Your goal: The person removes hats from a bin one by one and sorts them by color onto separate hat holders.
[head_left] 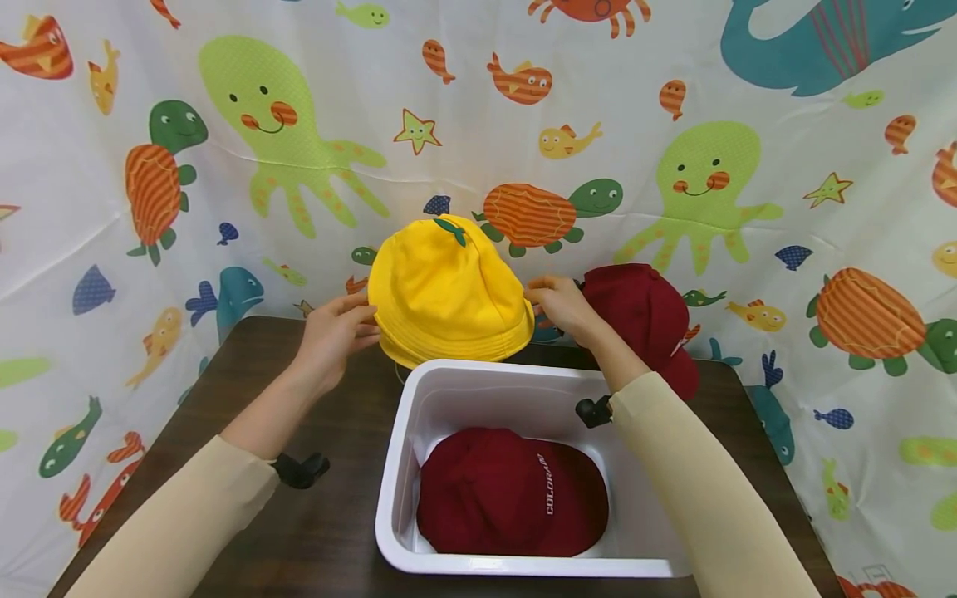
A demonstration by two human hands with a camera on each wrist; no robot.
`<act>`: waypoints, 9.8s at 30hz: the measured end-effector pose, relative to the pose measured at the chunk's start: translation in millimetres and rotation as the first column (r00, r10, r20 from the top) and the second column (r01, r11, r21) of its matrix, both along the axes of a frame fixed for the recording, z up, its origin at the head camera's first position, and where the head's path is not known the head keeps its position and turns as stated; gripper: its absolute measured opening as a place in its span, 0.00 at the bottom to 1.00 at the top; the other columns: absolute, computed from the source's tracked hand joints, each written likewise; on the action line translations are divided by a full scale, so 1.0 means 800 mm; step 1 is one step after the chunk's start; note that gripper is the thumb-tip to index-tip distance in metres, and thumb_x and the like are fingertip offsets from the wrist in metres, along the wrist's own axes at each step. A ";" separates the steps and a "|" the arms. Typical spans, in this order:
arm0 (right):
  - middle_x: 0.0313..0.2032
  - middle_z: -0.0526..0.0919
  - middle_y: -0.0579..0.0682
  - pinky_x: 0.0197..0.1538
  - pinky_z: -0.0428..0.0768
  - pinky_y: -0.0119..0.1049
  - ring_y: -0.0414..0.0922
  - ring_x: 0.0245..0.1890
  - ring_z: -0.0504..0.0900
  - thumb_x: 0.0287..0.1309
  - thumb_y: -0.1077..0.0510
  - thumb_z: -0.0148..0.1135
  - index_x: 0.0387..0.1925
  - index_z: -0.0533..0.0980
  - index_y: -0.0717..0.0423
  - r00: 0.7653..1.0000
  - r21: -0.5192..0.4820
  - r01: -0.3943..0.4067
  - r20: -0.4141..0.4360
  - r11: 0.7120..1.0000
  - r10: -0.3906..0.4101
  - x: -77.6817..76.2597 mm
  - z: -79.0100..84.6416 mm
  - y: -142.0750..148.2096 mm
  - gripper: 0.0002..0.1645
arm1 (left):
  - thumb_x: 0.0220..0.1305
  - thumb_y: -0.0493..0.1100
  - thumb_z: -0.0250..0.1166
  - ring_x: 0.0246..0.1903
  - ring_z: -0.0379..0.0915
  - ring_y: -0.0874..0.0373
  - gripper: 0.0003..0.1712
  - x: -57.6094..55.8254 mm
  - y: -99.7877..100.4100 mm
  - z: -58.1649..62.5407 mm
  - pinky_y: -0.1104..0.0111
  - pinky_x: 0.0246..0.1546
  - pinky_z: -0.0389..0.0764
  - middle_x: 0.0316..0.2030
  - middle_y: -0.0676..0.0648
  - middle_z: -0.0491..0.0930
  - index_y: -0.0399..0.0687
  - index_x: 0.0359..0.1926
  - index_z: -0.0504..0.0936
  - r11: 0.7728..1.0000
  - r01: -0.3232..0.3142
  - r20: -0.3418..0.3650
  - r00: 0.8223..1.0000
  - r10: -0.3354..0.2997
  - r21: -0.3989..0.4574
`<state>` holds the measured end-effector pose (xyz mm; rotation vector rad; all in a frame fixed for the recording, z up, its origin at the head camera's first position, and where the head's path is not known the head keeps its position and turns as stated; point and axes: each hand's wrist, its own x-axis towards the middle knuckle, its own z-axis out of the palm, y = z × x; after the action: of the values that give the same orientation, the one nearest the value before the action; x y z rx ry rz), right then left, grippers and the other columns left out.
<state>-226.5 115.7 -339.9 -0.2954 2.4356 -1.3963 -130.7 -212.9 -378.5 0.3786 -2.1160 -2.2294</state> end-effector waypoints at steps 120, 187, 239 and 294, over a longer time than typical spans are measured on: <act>0.56 0.84 0.51 0.59 0.82 0.50 0.50 0.54 0.82 0.63 0.51 0.73 0.62 0.78 0.58 0.727 0.349 -0.461 -0.378 0.816 0.573 0.131 0.011 0.032 0.29 | 0.55 0.36 0.71 0.61 0.78 0.50 0.30 0.147 0.025 -0.055 0.77 0.68 0.68 0.66 0.44 0.80 0.44 0.62 0.85 0.624 -0.115 -0.577 0.537 -0.615 -0.773; 0.38 0.83 0.35 0.44 0.79 0.26 0.35 0.37 0.78 0.46 0.50 0.86 0.46 0.85 0.50 0.559 0.444 -0.745 0.010 0.497 0.829 0.152 -0.068 -0.022 0.26 | 0.68 0.47 0.65 0.58 0.81 0.52 0.30 0.154 0.027 -0.079 0.76 0.66 0.71 0.66 0.41 0.79 0.43 0.69 0.79 0.657 -0.125 -0.622 0.491 -0.610 -0.743; 0.25 0.81 0.33 0.36 0.82 0.26 0.29 0.28 0.78 0.56 0.64 0.77 0.30 0.85 0.50 0.527 0.364 -0.766 -0.118 0.530 0.842 0.154 -0.011 0.016 0.07 | 0.67 0.44 0.66 0.60 0.80 0.53 0.29 0.152 0.028 -0.084 0.75 0.66 0.72 0.67 0.40 0.79 0.39 0.67 0.80 0.689 -0.104 -0.640 0.489 -0.592 -0.717; 0.34 0.88 0.36 0.30 0.84 0.33 0.38 0.27 0.84 0.55 0.67 0.78 0.40 0.88 0.47 0.665 0.203 -0.508 -0.525 0.837 0.531 0.159 0.129 0.124 0.15 | 0.62 0.41 0.69 0.61 0.80 0.52 0.31 0.151 0.028 -0.085 0.74 0.66 0.72 0.66 0.40 0.79 0.38 0.66 0.81 0.701 -0.103 -0.648 0.493 -0.580 -0.706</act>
<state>-99.0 214.5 -237.1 -1.4662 2.4697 -1.0849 -9.9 -190.3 -446.5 -0.9679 -2.1491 -1.0347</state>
